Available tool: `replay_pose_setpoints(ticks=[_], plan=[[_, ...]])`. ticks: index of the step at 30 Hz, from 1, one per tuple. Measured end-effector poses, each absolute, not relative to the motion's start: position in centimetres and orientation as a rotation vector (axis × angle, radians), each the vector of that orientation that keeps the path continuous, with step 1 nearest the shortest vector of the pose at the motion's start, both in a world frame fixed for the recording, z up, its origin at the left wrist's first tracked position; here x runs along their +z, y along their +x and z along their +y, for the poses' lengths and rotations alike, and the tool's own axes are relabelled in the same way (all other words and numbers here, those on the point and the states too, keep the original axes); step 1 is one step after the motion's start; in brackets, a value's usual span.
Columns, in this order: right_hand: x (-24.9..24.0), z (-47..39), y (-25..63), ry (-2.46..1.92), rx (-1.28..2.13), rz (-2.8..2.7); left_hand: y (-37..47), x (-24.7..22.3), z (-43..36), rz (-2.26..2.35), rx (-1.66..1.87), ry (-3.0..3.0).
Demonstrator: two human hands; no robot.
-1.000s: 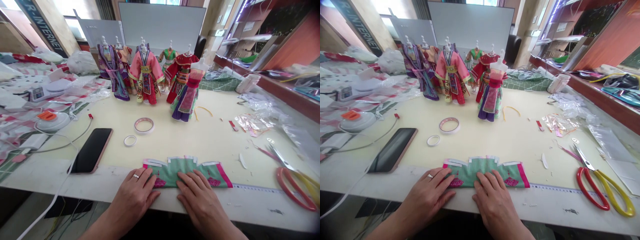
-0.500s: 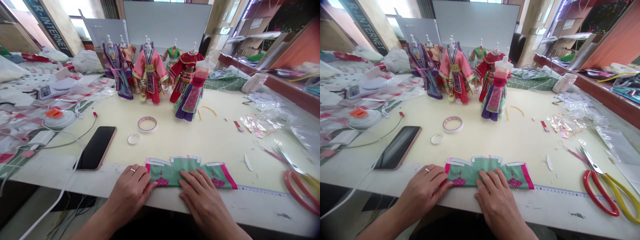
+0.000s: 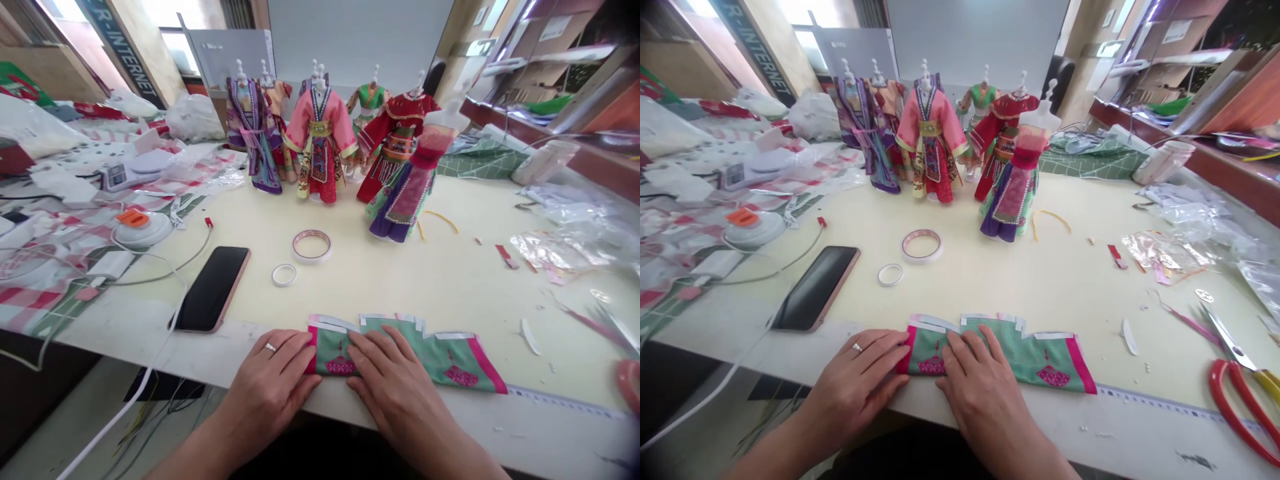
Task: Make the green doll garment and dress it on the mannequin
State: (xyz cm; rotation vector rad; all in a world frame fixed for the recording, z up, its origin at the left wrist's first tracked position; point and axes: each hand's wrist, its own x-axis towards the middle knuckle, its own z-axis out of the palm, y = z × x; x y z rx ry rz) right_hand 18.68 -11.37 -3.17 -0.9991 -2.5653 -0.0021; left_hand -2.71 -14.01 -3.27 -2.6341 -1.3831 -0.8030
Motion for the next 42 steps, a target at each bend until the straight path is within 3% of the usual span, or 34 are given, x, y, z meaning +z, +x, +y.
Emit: replay_pose_setpoints(ticks=[9,16,26,36,42], plan=[[-2.7,-10.7,18.8,-1.021,0.103,-2.394,-3.4,-3.3,-12.5,-1.594,-0.962,-2.52],[-2.9,-10.4,19.0,-1.06,0.088,-2.376,-3.2,-2.8,-9.8,-1.82,-0.742,-2.68],[-2.5,-10.2,19.1,-1.063,0.131,-2.333,-2.8,-2.3,-8.7,-1.762,-0.58,-2.762],[-1.2,-7.7,15.8,-0.987,0.549,-2.332,-2.5,-0.8,-9.8,-1.558,-0.812,-2.794],[-2.3,-6.9,14.8,-0.997,0.674,-2.21,-2.0,-1.4,-10.2,-1.94,-1.237,-2.751]])
